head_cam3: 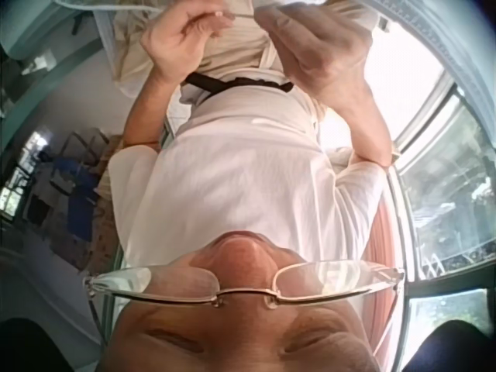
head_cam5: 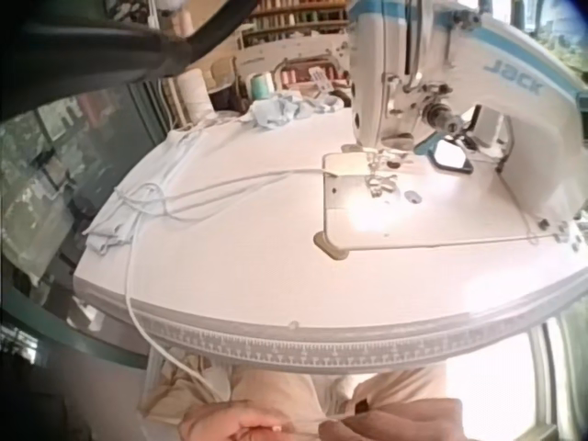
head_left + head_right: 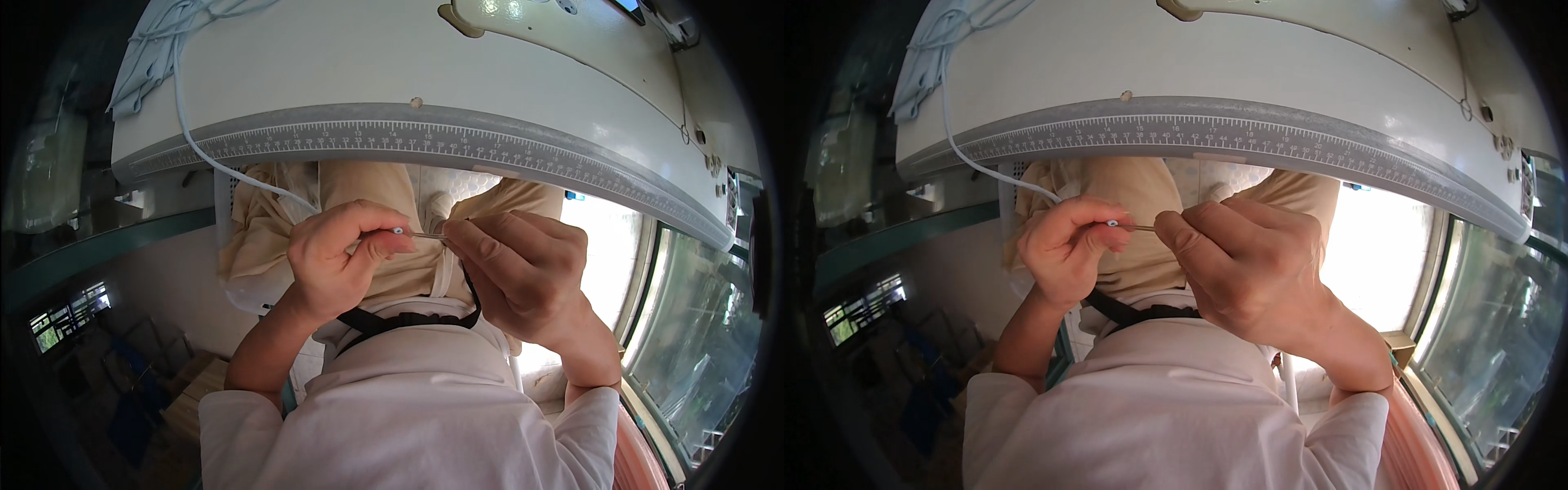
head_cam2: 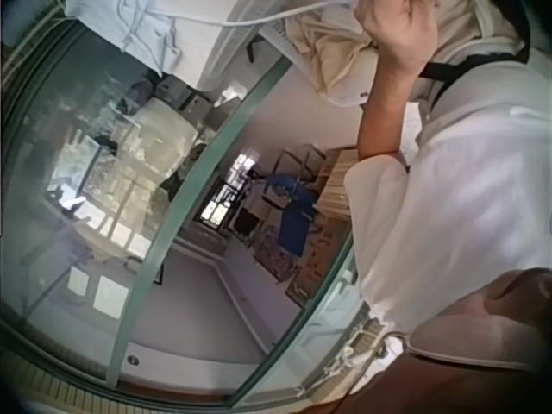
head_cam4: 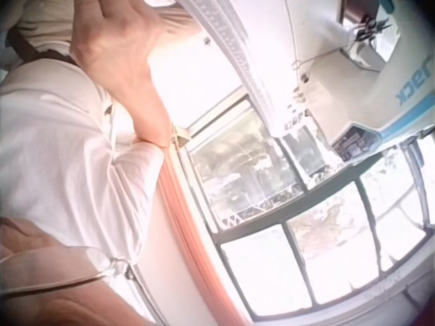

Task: The person threads a white elastic band through the eye of a light blue fabric strap using a metal bodkin. They repeatedly pull the elastic through the strap and trim the excess with scissors.

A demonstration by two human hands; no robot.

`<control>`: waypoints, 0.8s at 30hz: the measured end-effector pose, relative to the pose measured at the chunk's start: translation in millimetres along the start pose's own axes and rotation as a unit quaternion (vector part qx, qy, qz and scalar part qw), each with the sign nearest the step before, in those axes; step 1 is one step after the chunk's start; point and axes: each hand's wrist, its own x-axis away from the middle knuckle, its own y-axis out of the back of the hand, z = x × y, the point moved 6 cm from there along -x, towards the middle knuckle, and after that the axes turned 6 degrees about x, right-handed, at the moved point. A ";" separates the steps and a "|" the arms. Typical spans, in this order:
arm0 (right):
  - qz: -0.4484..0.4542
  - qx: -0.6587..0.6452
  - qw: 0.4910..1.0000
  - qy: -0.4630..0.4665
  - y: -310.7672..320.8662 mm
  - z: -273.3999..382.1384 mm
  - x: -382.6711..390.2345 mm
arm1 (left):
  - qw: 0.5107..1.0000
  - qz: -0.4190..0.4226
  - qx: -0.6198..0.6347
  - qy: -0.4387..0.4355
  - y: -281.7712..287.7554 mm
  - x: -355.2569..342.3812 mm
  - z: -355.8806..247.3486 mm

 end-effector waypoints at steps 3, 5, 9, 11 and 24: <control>0.006 0.002 1.000 0.001 -2.0 0.3 0.7 | 1.000 0.003 -0.018 -0.014 -0.4 -0.7 -1.0; 0.010 0.013 1.000 0.005 -3.3 0.9 1.4 | 0.999 0.009 -0.027 -0.023 -1.6 -2.9 -4.1; 0.030 0.079 0.996 0.041 -3.8 7.9 0.2 | 0.999 0.009 -0.032 -0.030 -3.1 -2.4 -2.5; 0.043 0.118 0.990 0.059 -4.6 13.9 -0.7 | 0.998 0.022 -0.050 -0.039 -5.5 -2.9 -3.0; 0.197 0.041 0.979 0.029 -24.8 -9.2 -0.4 | 0.994 0.080 -0.070 0.033 -21.1 8.9 20.4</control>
